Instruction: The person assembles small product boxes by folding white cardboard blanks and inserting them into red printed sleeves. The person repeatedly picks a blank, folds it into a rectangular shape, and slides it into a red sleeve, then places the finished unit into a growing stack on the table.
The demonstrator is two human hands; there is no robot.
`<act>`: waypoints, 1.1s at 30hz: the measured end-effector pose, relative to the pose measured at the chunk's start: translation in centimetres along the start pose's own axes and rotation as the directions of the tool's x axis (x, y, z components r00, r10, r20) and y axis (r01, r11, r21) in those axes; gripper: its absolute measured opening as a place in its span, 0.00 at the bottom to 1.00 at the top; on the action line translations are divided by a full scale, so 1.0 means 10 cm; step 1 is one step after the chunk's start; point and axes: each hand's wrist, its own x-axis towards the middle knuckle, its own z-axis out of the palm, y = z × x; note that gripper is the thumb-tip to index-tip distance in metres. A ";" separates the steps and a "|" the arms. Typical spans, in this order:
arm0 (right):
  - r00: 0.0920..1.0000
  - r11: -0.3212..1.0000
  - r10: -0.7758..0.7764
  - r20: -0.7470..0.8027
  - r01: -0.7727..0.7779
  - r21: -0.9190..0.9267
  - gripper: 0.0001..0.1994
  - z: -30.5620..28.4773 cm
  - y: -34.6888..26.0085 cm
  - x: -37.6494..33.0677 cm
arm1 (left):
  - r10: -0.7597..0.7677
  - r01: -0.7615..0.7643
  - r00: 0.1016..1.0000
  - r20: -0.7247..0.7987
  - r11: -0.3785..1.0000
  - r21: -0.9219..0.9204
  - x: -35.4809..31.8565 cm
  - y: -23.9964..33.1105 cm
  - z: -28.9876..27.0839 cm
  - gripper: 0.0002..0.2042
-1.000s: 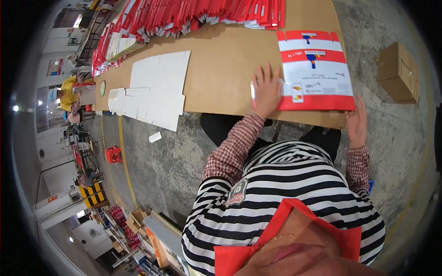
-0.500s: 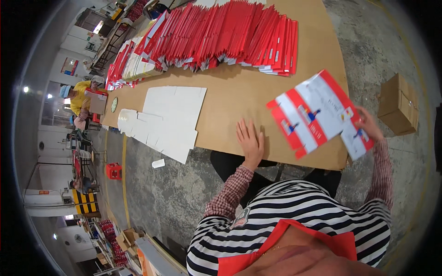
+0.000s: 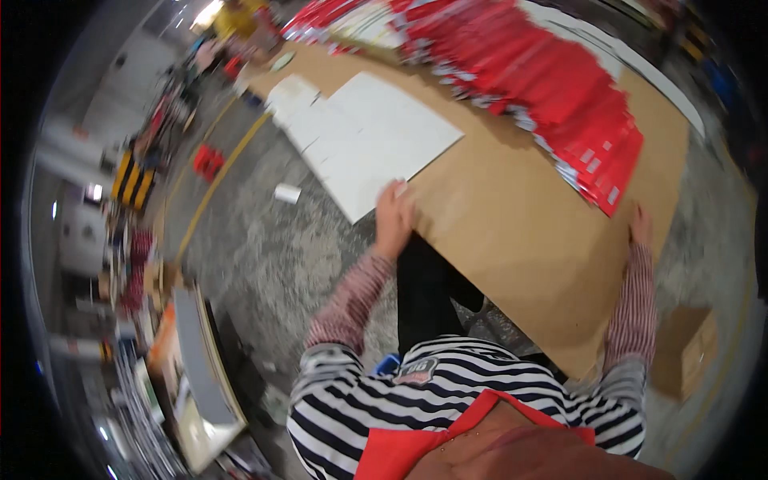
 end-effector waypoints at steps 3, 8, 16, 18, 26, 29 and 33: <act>0.993 0.981 -0.113 -0.015 0.109 -0.163 0.17 -0.23 -0.28 -0.96 | -0.130 0.017 0.976 0.173 0.844 0.537 0.04 -0.77 -0.39 0.24; 0.987 0.987 -0.125 -0.103 0.113 -0.110 0.16 -0.57 -0.38 -1.61 | 0.014 -0.178 0.908 0.419 0.917 0.356 0.22 -1.15 -0.12 0.23; 0.939 0.967 -0.124 0.322 0.042 0.251 0.17 -0.26 -1.26 -2.03 | 0.147 -0.369 0.833 0.534 0.866 0.337 0.58 -0.92 -0.45 0.04; 0.910 0.951 -0.294 0.292 0.250 0.179 0.19 -0.16 -1.61 -2.21 | 0.318 -0.501 0.809 0.495 0.814 0.294 0.55 -0.58 -0.59 0.03; 0.452 0.435 -0.844 0.288 0.892 -0.124 0.22 -0.24 -2.98 -3.21 | 0.759 -0.770 0.580 0.296 0.630 -0.106 -0.41 2.30 -0.57 0.07; 0.668 0.716 -0.647 0.368 0.698 -0.007 0.15 -0.52 -2.12 -3.44 | 0.716 -0.444 0.400 0.573 0.698 -0.562 -0.57 2.84 -0.47 0.30; 0.843 0.728 -0.513 0.161 0.526 -0.440 0.16 -1.19 -1.10 -3.88 | 0.746 -0.561 0.318 0.584 0.645 -0.519 -0.72 2.68 0.17 0.54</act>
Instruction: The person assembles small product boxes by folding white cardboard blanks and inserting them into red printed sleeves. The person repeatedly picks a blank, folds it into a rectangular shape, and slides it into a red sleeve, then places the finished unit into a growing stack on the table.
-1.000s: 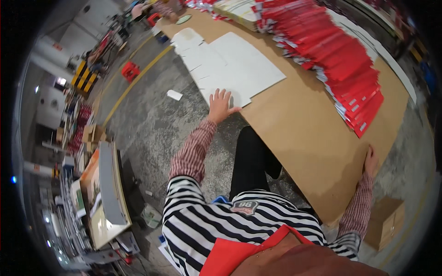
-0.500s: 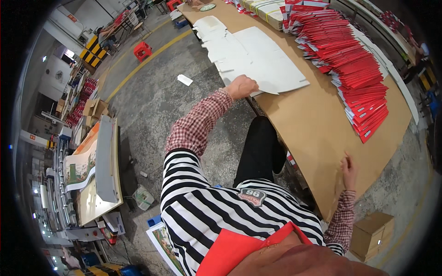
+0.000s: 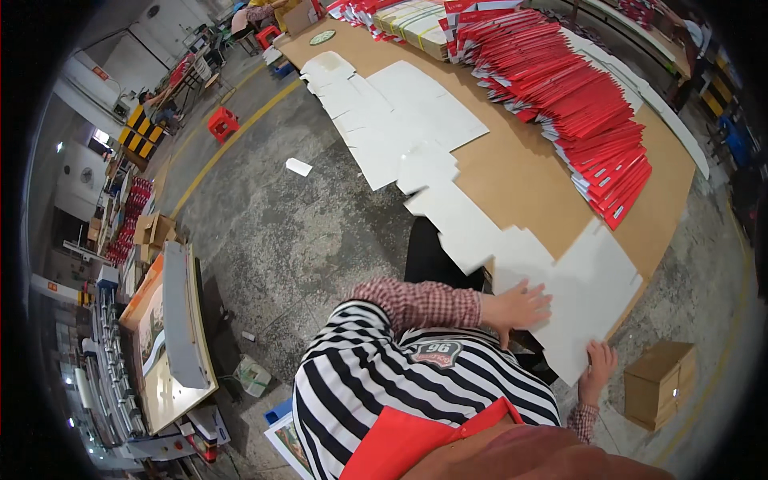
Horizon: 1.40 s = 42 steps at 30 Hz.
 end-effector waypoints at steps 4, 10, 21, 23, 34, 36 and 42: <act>1.000 0.976 0.017 0.018 -0.013 -0.218 0.19 -0.17 -0.12 -0.27 | 0.176 -0.125 0.938 -0.299 0.976 0.180 0.22 -0.50 0.79 0.32; 0.923 0.811 0.372 0.102 -0.376 0.449 0.22 0.07 0.34 -0.51 | -0.156 -0.101 0.879 -0.450 0.862 -0.496 0.53 -0.72 0.86 0.11; 0.970 0.977 0.210 -0.124 -0.206 0.050 0.26 0.44 -0.04 0.23 | 0.083 -0.022 0.871 -0.484 0.991 0.131 0.50 -0.19 0.95 0.36; 0.995 0.999 0.051 0.086 -0.051 0.007 0.26 0.45 -0.25 0.32 | 0.153 -0.088 0.881 -0.447 0.983 0.162 0.25 -0.21 0.79 0.43; 0.922 0.999 -0.030 0.387 0.017 0.036 0.30 0.62 -0.18 0.34 | -0.158 0.306 0.854 -0.496 0.923 0.233 0.43 -0.73 1.25 0.25; 0.952 0.989 -0.005 0.305 0.050 -0.139 0.30 0.43 -0.24 0.25 | 0.038 0.094 0.865 -0.500 0.967 0.235 0.39 -0.34 1.16 0.33; 0.405 0.615 0.787 -0.465 -0.455 0.644 0.35 0.16 -0.14 -0.55 | 0.122 -0.090 0.938 -0.325 0.990 0.113 0.47 -0.26 1.03 0.51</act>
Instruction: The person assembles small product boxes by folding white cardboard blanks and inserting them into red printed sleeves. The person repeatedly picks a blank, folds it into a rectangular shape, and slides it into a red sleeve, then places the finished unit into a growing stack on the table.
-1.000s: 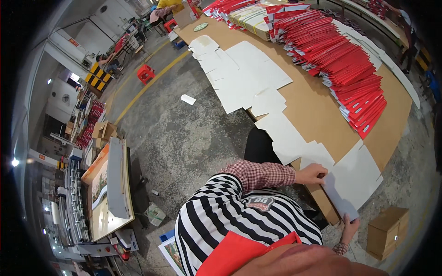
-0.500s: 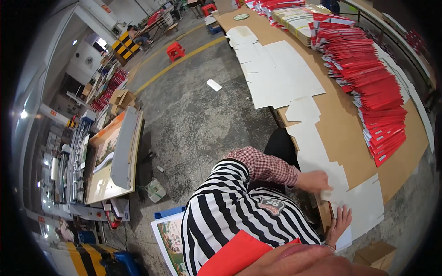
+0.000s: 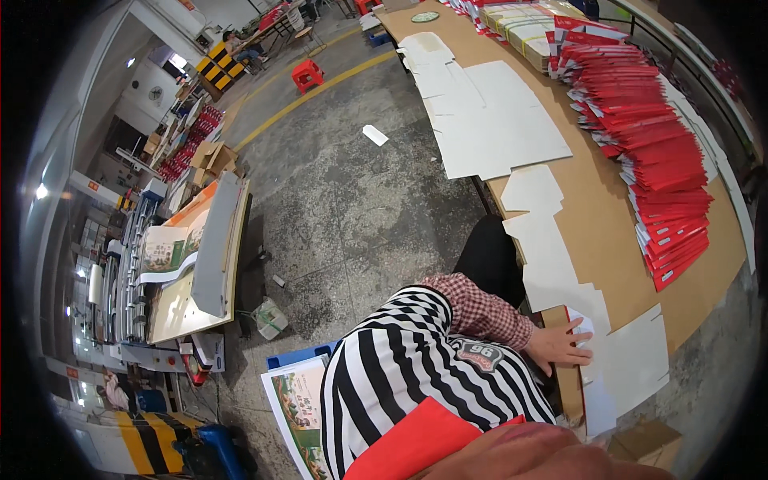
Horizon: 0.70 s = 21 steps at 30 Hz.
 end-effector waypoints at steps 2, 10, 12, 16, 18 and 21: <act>0.936 0.884 0.312 0.161 -0.348 0.313 0.36 -0.02 0.09 0.01 | 0.016 -0.016 1.000 -0.011 0.999 -0.038 0.07 -0.01 0.06 0.54; 0.758 0.946 -0.191 0.624 -0.027 0.323 0.42 1.10 -0.50 -0.08 | 0.188 -0.198 0.980 -0.070 0.962 -0.186 0.17 0.27 0.50 0.55; 0.303 0.684 -0.481 0.822 0.717 0.136 0.45 1.32 -0.74 0.11 | 0.012 -0.015 0.990 0.141 1.000 0.022 -0.12 0.10 0.10 0.48; 0.237 0.753 -0.338 0.911 0.649 0.110 0.44 1.32 -0.38 0.25 | -0.159 0.133 0.984 0.087 0.959 0.250 -0.62 -0.41 -0.56 0.15; 0.535 0.877 -0.474 0.699 0.357 0.321 0.40 1.26 -0.32 0.23 | -0.207 0.212 0.968 0.142 0.977 -0.019 -0.54 -0.65 -0.87 0.15; 0.596 0.876 -0.472 0.650 0.401 0.268 0.41 1.37 -0.60 0.02 | -0.065 0.245 0.894 0.444 0.900 -0.361 -0.40 -1.35 -0.53 0.16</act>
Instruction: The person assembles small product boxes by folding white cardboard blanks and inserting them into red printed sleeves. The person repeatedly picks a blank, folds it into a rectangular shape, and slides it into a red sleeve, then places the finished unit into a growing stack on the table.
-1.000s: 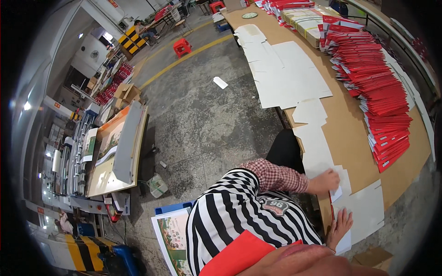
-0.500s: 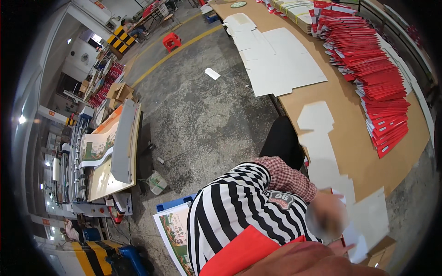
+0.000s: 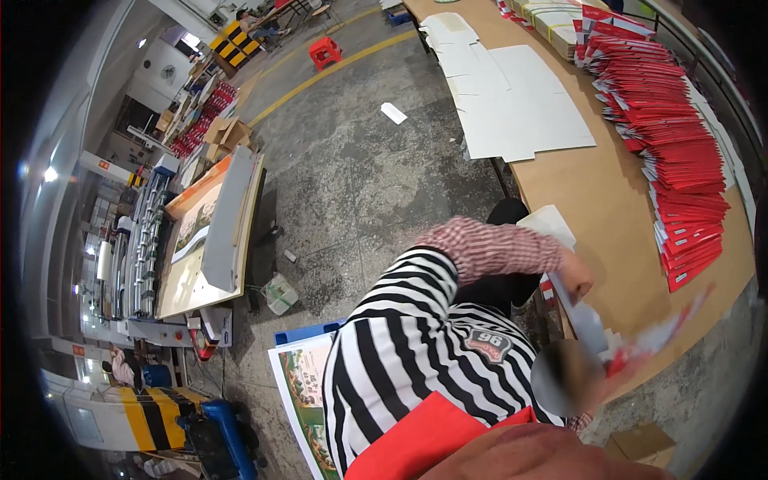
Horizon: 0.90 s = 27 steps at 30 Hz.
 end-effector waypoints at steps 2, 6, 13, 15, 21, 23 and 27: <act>0.936 0.864 -0.110 0.336 0.257 -0.434 0.38 0.09 0.06 0.00 | -0.027 0.028 1.000 0.015 0.999 -0.047 0.10 -0.23 -0.03 0.17; 0.940 0.733 0.016 0.341 0.221 -0.644 0.29 0.13 0.04 -0.06 | -0.265 0.211 0.933 -0.244 0.951 -0.227 -0.21 -0.02 -0.49 0.17; 0.866 1.000 -0.002 0.499 0.011 -0.016 0.22 0.72 0.05 0.28 | -0.468 0.672 0.600 -0.649 0.734 0.093 -0.78 0.41 0.39 0.15; 0.874 0.986 -0.164 0.457 0.152 0.064 0.23 0.92 -0.31 0.55 | -0.284 0.589 0.744 -0.605 0.705 0.394 -0.74 0.65 0.58 0.21; 0.723 0.947 -0.264 0.639 0.318 0.031 0.30 0.94 -0.22 0.54 | 0.121 0.281 0.858 -0.499 0.704 0.652 -1.54 0.50 0.56 0.27; 0.721 0.961 -0.229 0.654 0.276 0.031 0.30 0.87 -0.25 0.49 | 0.013 0.253 0.879 -0.477 0.835 0.489 -1.65 0.41 0.39 0.28; 0.736 0.967 -0.220 0.640 0.251 0.044 0.29 0.79 -0.27 0.44 | -0.222 0.415 0.320 -0.921 0.907 -0.074 -1.43 0.52 0.44 0.36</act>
